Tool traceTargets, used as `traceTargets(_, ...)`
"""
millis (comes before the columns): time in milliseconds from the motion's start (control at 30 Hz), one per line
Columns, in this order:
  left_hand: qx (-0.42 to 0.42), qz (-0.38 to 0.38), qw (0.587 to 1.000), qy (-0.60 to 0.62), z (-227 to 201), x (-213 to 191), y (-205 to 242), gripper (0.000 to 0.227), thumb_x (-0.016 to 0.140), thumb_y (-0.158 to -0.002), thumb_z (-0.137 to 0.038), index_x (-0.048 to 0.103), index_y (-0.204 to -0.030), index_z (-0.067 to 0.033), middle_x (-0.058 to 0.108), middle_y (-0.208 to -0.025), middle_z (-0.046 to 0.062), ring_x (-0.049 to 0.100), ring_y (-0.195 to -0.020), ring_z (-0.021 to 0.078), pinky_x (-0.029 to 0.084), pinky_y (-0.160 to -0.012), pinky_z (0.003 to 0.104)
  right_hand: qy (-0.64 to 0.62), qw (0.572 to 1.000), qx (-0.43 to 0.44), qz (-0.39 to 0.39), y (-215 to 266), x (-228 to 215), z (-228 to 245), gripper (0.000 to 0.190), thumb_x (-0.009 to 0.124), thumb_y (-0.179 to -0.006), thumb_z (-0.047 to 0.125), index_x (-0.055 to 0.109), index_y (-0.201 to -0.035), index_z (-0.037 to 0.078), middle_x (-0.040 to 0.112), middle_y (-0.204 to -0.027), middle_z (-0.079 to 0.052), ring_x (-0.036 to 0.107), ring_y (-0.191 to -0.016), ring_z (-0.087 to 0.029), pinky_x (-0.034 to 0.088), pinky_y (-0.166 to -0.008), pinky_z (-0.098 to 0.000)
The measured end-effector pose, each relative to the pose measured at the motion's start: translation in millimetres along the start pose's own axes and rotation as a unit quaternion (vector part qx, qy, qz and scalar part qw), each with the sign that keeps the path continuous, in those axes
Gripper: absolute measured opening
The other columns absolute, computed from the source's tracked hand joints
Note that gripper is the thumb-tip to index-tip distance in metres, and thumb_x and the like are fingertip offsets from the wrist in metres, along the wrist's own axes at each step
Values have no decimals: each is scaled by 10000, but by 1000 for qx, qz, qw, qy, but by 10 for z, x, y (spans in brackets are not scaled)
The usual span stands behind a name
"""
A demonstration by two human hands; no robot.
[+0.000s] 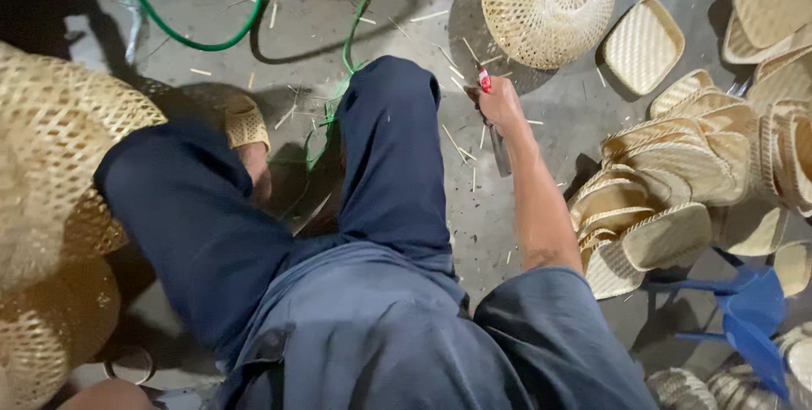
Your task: The person is weaving a basket using thin strips of natural material. They use a red-handled tool to tuck and secure the ends of the strips into the woven structure, rotating the basket to work on different sections.
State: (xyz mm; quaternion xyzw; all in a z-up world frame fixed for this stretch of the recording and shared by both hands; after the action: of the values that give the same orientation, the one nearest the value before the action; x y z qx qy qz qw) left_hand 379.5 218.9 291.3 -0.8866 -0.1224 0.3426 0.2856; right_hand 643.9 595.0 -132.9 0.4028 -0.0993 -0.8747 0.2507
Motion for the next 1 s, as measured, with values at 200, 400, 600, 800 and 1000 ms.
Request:
traceTargets(200,-85,51,994,-35,700,271,-684,588,784,-813,-218,549,-1296,23,628,-1300,209,606,-1220,355,506,-1031,423,-65,989,133,12,-704,32,-1017,94,646,-881,141,607,-816,84,536,-608,-26,516,-507,-174,405,-468,-386)
traceTargets(400,-305,194,922,-138,2366,1287,466,578,784,-798,-194,577,-1288,33,650,-1212,218,630,-1106,382,521,-949,437,204,968,-41,-143,-1630,-574,-1204,305,797,-862,226,649,-1048,35,657,-945,-219,620,-880,-416,513,-768,-504)
traceTargets(600,-359,493,778,-148,3035,2104,2296,434,748,-767,-195,633,-1157,-42,634,-1192,187,600,-1148,365,482,-1006,449,69,967,-90,-226,-2381,-1009,-1283,656,748,-949,255,454,-1493,37,613,-1315,-214,634,-1161,-370,538,-943,-461)
traceTargets(800,-507,520,679,-108,3308,2135,2622,541,683,-826,-188,526,-1320,-34,566,-1349,159,531,-1291,335,466,-1074,422,99,979,14,-175,-3068,-1310,-1494,568,696,-962,265,456,-1423,37,625,-1129,-178,644,-973,-319,543,-807,-446)
traceTargets(1000,-601,504,615,-83,3386,2074,2559,669,673,-882,-251,397,-1460,-56,439,-1522,143,425,-1413,310,414,-1138,408,123,981,124,-82,-3256,-1419,-1929,507,701,-996,321,466,-1321,10,626,-905,-181,640,-728,-317,526,-639,-474)
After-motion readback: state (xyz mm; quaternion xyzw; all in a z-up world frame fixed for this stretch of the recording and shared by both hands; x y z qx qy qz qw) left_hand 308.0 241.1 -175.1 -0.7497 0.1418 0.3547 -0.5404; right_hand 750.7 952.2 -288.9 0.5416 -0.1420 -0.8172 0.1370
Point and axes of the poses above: each hand's wrist, its own y-axis away from the middle knuckle, its own x-axis out of the palm, z = x × y, the point moved 7 cm from there along -y, towards the middle knuckle
